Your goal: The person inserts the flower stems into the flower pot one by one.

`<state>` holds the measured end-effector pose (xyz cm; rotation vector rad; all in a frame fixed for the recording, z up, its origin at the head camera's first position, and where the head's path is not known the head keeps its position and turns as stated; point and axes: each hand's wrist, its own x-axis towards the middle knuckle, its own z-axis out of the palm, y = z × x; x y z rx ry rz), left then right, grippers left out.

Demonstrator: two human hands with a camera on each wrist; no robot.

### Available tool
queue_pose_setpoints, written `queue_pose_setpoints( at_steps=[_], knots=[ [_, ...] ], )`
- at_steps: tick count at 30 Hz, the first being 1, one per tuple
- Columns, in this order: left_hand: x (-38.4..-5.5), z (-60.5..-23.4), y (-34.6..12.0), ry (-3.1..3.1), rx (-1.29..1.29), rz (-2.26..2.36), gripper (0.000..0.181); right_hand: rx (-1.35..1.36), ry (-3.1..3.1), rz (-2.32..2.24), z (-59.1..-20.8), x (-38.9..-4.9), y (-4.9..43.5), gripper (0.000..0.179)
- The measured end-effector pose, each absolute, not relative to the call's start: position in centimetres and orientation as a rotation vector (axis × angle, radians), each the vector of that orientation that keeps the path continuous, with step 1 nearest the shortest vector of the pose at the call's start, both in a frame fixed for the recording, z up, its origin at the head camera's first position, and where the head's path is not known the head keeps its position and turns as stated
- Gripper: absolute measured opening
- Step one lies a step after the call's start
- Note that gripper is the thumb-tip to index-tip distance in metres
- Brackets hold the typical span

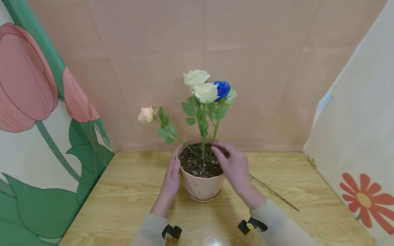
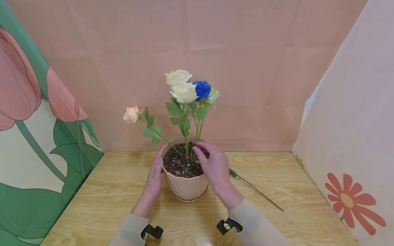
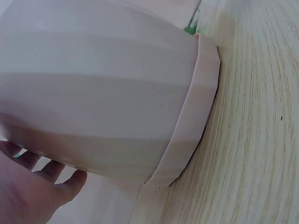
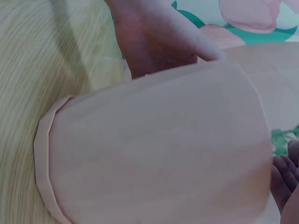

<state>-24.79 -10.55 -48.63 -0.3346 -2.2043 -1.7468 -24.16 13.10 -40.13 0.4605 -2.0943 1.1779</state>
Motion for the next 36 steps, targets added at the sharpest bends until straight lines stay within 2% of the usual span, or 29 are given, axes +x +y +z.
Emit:
queue_pose_setpoints(
  at_steps=[12, 25, 36],
  knots=[
    [-24.8, -48.6, -10.6, -2.205, -0.338, -1.787, 0.061, 0.375, -2.171, 1.024, -41.3, -23.9, 19.9, 0.016],
    [-24.7, -48.4, -10.6, -2.235, -0.298, -1.774, 0.062, 0.346, -2.495, 0.883, -45.6, -24.2, 28.2, 0.025],
    [-24.8, -48.6, -10.6, -2.229, -0.317, -1.745, 0.060, 0.306, -2.746, 0.846, -49.7, -25.3, 31.6, 0.035]
  ],
)
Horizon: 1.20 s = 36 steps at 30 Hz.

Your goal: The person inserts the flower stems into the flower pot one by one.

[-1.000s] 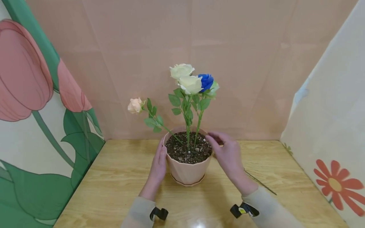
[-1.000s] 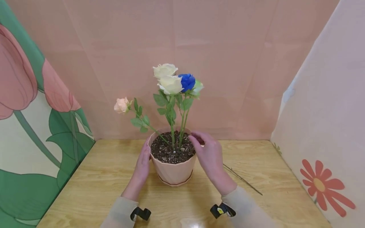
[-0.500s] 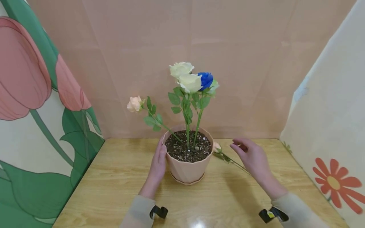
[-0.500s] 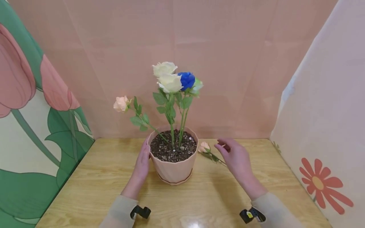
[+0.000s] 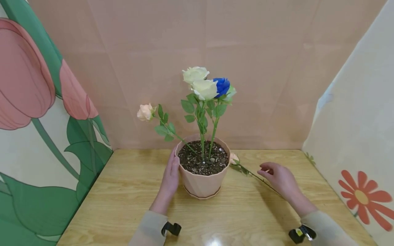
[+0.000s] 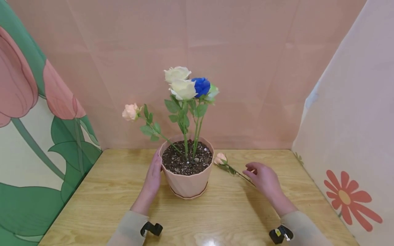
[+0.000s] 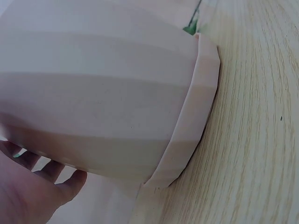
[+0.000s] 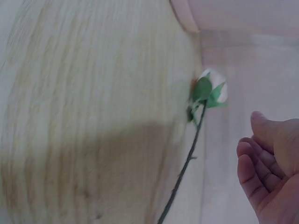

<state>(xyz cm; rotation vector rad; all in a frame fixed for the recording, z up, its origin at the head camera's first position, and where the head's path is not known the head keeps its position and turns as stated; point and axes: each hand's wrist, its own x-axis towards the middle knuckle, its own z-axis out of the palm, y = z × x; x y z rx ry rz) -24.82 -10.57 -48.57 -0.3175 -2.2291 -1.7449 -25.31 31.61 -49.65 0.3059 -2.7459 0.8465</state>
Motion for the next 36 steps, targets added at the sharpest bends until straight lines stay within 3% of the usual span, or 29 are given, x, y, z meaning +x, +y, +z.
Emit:
queue_pose_setpoints(
  at_steps=[36],
  knots=[
    [-24.8, -48.5, -10.6, -2.227, -0.326, -1.759, 0.062, 0.368, -2.847, 0.769, -55.0, -27.6, 33.3, 0.016]
  ],
)
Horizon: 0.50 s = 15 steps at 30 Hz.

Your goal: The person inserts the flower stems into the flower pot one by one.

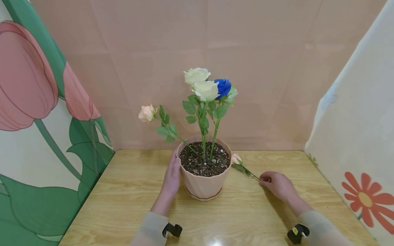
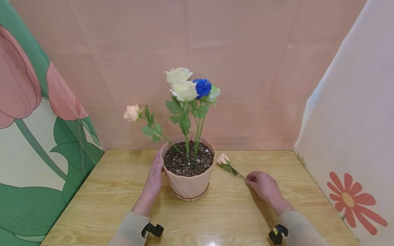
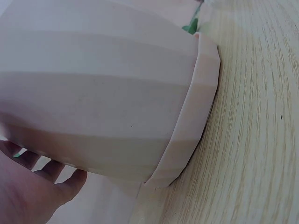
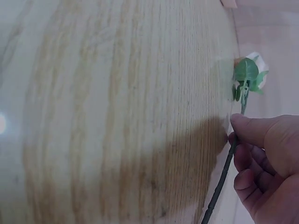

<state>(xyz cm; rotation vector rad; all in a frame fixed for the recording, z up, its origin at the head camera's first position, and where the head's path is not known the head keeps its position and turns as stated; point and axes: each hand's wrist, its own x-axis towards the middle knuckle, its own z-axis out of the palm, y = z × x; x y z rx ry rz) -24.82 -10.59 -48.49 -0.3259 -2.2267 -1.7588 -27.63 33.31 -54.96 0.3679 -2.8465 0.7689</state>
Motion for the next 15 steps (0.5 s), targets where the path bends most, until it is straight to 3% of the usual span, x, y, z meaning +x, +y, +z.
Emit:
queue_pose_setpoints(
  at_steps=[6, 15],
  knots=[
    [-24.8, -48.5, -10.6, -2.223, -0.327, -1.766, 0.062, 0.382, -2.850, 0.762, -54.3, -27.3, 33.1, 0.010],
    [-24.7, -48.5, -10.5, -2.229, -0.313, -1.768, 0.061, 0.269, -2.774, 0.888, -52.2, -26.6, 32.9, 0.016]
  ],
)
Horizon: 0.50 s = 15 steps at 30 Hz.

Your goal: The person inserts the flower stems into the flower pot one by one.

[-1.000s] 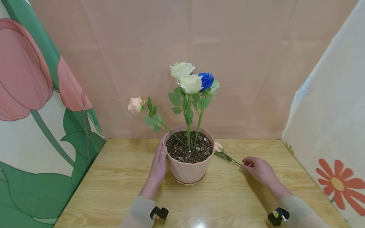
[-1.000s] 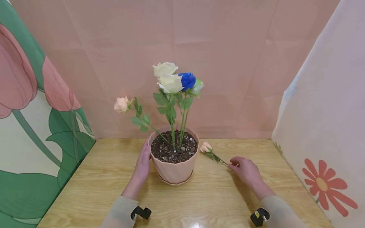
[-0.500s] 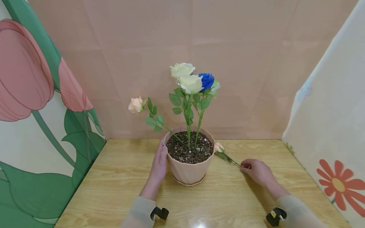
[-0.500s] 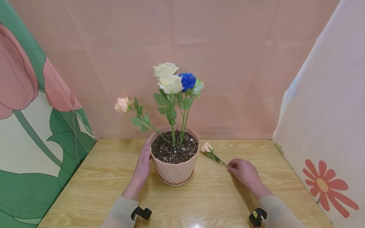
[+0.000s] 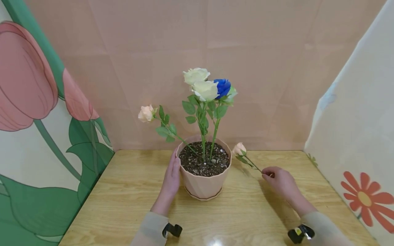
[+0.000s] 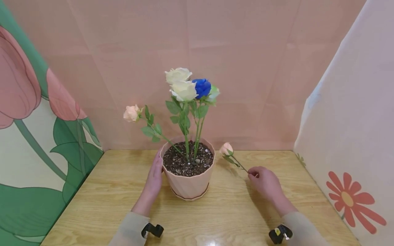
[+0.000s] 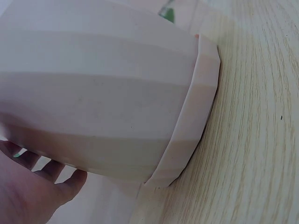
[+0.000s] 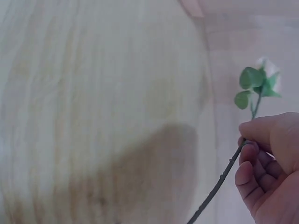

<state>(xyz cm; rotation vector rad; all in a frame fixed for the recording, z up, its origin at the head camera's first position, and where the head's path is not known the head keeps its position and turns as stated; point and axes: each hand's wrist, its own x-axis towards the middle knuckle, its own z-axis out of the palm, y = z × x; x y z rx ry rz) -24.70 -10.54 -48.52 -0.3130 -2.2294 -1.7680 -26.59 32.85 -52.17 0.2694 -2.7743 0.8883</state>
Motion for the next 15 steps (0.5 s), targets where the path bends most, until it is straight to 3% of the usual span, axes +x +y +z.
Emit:
queue_pose_setpoints(
  at_steps=[15],
  knots=[
    [-24.8, -48.8, -10.6, -2.212, -0.331, -1.777, 0.061, 0.202, -2.528, 1.033, -46.3, -24.9, 30.6, 0.030]
  ],
)
